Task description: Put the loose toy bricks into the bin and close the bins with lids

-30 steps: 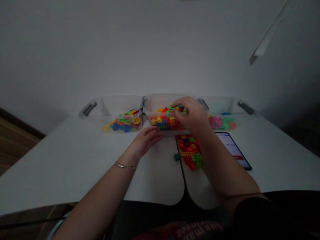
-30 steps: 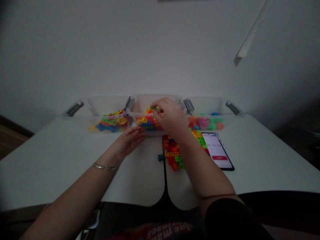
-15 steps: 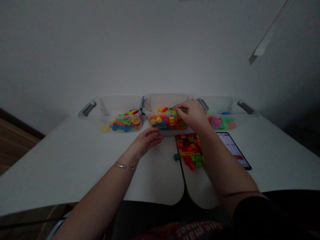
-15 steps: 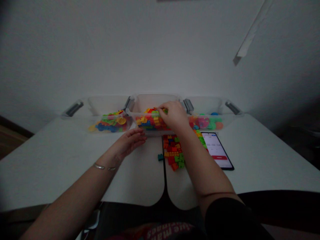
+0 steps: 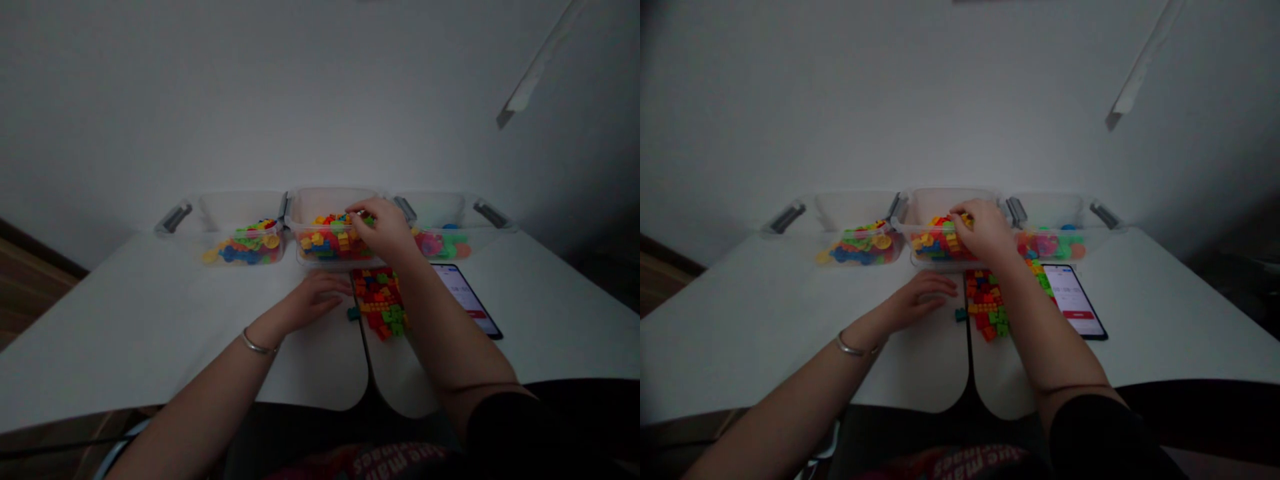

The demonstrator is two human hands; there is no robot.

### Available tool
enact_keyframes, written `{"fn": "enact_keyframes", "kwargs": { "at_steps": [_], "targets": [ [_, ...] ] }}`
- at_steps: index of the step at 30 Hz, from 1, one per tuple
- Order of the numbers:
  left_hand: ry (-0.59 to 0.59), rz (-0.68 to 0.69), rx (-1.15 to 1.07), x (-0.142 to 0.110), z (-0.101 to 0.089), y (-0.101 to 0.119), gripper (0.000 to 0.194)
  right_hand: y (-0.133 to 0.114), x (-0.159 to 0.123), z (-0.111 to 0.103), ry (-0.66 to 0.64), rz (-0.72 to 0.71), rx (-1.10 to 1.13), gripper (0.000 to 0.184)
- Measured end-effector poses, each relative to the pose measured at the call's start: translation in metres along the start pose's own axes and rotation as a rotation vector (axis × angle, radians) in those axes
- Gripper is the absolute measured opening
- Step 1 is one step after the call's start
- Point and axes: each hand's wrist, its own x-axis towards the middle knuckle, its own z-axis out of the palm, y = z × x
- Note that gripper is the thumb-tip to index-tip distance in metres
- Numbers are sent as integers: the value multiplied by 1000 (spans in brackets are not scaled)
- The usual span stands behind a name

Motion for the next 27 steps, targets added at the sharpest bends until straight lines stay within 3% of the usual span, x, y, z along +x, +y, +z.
{"fn": "enact_keyframes", "kwargs": {
  "at_steps": [5,11,16,21,24,27],
  "targets": [
    [-194,134,328,-2,16,5,33,-11,-3,-6,23,-53,34,24],
    [-176,87,303,-1,22,1,27,-21,-5,-9,-19,-120,64,22],
    [-19,-63,18,3,13,-11,29,-23,-6,-7,-124,-187,99,20],
    [211,-320,-385,4,3,-19,44,-30,-9,-6,-273,-309,129,17],
    [340,-370,-633,5,-2,-19,51,-37,-12,-5,-397,-355,149,18],
    [373,-395,-801,6,-6,-14,53,-42,-14,-3,-531,-377,157,22]
  ]
}}
